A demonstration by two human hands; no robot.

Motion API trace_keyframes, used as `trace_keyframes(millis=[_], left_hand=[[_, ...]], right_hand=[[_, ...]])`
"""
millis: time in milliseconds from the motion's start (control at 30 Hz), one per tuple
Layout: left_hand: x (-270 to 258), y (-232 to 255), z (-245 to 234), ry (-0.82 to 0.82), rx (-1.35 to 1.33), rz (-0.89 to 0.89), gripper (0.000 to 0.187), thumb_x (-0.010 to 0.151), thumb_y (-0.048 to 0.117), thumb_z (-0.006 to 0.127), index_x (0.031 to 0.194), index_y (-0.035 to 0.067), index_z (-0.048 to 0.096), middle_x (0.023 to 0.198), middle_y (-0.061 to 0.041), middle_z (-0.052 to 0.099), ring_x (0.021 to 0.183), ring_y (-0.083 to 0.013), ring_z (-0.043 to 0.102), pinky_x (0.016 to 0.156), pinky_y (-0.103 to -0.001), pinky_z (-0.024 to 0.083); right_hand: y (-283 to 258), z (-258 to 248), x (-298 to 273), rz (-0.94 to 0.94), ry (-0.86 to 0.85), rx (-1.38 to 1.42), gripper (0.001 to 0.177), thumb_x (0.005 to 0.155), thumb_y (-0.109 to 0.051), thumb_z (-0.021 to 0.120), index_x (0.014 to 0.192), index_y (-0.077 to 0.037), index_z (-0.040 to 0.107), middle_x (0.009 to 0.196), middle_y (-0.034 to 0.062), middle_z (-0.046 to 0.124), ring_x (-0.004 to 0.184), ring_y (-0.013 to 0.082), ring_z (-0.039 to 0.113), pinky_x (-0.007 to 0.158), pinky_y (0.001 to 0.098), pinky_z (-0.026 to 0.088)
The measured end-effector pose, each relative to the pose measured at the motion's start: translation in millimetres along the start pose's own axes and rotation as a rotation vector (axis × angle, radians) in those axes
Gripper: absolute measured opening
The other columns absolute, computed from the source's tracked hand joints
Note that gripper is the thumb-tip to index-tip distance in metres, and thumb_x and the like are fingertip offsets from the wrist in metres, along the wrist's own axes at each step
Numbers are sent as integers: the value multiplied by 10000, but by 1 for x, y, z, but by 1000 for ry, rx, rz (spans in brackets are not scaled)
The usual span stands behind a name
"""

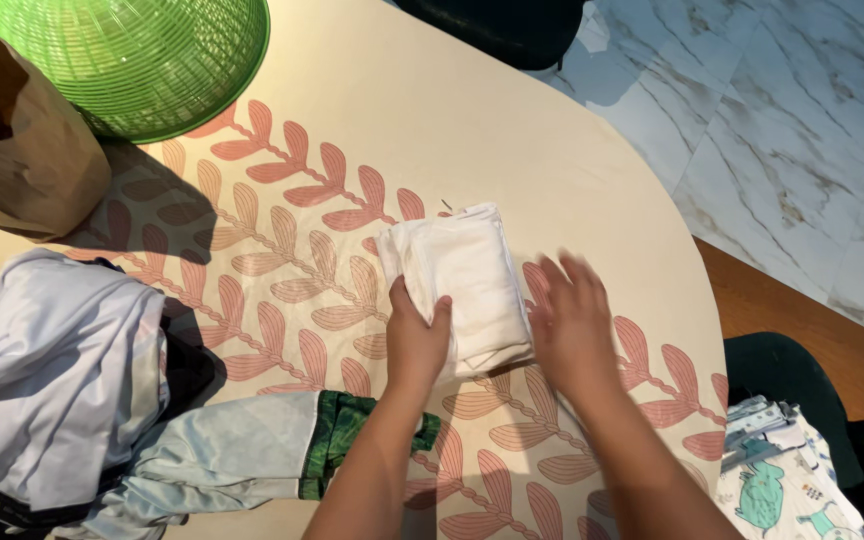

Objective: The person folds clothes and a shirt on a table.

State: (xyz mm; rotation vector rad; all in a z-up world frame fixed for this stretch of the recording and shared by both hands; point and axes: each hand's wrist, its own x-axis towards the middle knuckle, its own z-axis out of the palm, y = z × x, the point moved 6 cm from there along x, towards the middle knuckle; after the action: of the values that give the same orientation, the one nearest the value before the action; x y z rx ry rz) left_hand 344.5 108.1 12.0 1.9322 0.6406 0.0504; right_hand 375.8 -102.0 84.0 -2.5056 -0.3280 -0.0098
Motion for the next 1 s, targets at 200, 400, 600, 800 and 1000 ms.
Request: trace_keyframes(millis=[200,400,600,800,1000], left_hand=[[-28,13,-24,336,399,346,788,832,310,796,1384,-109,421,1239,-332,558,1134,-492,554,965,-539,458],[-7,2,30,154,314,276,700,928,194,683,1479,-109,377,1299,-308,548,1170,-443,569,1004,-493,475],[43,68,142,-53,368,510,684,966,273,622,1516,-49,375,1377,-271,536,1263,-424,520,1060,-498,420],[35,69,152,106,403,615,665,918,309,647,1451,-39,457,1314,-204,576,1183,-435,532,1074,-542,376],[-99,1,23,-65,277,722,410,885,181,672,1262,29,619,1196,-194,635,1175,-409,590,976,-526,467]], right_hand=[[-58,72,7,-340,-28,-356,505,1019,-457,453,1450,-223,570,1595,111,423,1492,397,312,1124,690,193],[-21,74,11,-375,38,-293,519,1004,-395,493,1490,-226,557,1587,115,453,1500,376,344,1129,687,247],[68,21,54,-155,191,-476,503,1009,-351,515,1496,-227,550,1582,133,468,1487,388,370,1141,671,281],[101,9,77,-335,190,-349,444,1076,-277,491,1492,-161,593,1586,189,500,1485,470,395,1148,655,318],[62,13,52,-293,212,-617,519,1047,-261,557,1550,-133,576,1638,190,396,1483,497,385,1040,798,198]])
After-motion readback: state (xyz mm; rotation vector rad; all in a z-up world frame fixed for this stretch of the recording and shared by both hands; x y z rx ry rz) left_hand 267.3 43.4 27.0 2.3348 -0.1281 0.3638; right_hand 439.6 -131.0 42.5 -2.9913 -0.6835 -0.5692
